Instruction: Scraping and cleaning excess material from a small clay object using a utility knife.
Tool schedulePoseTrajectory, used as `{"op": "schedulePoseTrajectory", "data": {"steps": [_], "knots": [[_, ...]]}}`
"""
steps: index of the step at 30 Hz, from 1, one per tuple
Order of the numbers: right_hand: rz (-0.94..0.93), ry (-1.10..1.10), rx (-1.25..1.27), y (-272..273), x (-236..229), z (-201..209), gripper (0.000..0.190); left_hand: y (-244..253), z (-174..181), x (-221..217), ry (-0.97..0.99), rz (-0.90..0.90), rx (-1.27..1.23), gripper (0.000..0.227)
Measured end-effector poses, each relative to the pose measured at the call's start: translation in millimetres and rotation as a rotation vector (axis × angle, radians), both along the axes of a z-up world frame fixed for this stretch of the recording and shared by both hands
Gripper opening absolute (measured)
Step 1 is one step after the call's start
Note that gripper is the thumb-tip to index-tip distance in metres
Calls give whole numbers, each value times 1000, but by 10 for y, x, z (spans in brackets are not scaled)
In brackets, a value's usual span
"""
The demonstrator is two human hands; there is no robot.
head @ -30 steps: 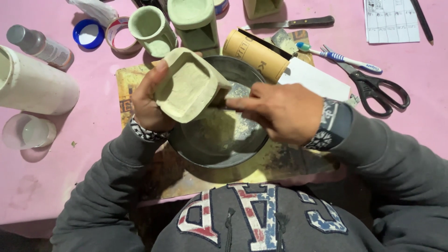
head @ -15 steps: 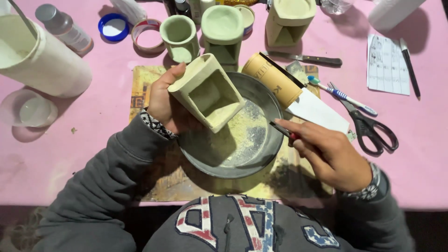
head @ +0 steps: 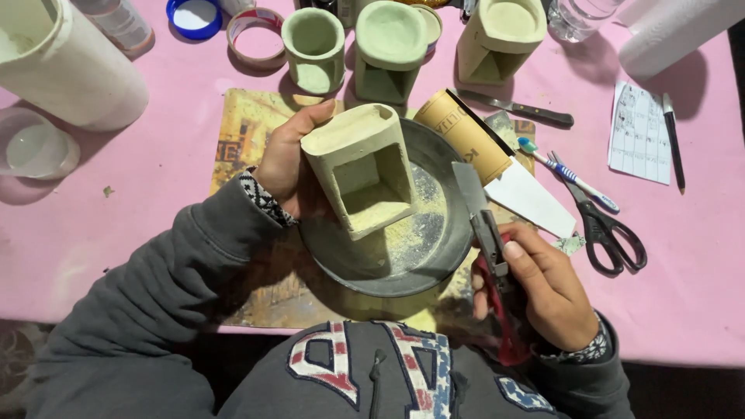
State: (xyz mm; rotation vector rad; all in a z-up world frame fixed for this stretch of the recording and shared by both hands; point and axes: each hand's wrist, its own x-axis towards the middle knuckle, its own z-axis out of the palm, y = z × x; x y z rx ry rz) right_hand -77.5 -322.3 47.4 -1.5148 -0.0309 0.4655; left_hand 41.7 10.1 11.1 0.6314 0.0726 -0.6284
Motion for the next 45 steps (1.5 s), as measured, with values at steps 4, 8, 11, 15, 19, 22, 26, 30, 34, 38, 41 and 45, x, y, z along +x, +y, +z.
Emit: {"op": "schedulePoseTrajectory", "data": {"steps": [4, 8, 11, 15, 19, 22, 26, 30, 34, 38, 41, 45], "knots": [[7, 73, 48, 8, -16, -39, 35, 15, 92, -35, -9, -30, -15, 59], [40, 135, 91, 36, -14, -62, 36, 14, 115, -27, -17, -11, 39, 60], [83, 152, 77, 88, -14, -8, 35, 0, 112, -33, -26, 13, 97, 59], [223, 129, 66, 107, -34, 24, 32, -21, -47, -55, -47, 101, 104, 50], [254, 223, -130, 405, 57, 285, 28, -78, 2, -143, -61, 98, 191, 52], [326, 240, -390, 547, 131, 352, 28, -122, -66, -202, -100, 112, 162, 51], [352, -401, -684, 502, 250, 41, 25, -123, -239, -252, -126, 114, 102, 51], [486, 159, -737, 944, 360, 501, 22, -175, -255, -284, -145, 146, 33, 49], [467, 96, -727, 939, 378, 383, 20, 15, -825, -178, -303, 307, 243, 39], [362, -356, -789, 820, 418, 107, 26, -66, -552, -207, -177, 277, 156, 41], [410, -265, -819, 952, 440, 343, 22, -132, -338, -254, -164, 278, 154, 42], [506, 195, -838, 1131, 547, 660, 22, -206, -84, -256, -138, 227, 122, 48]]}}
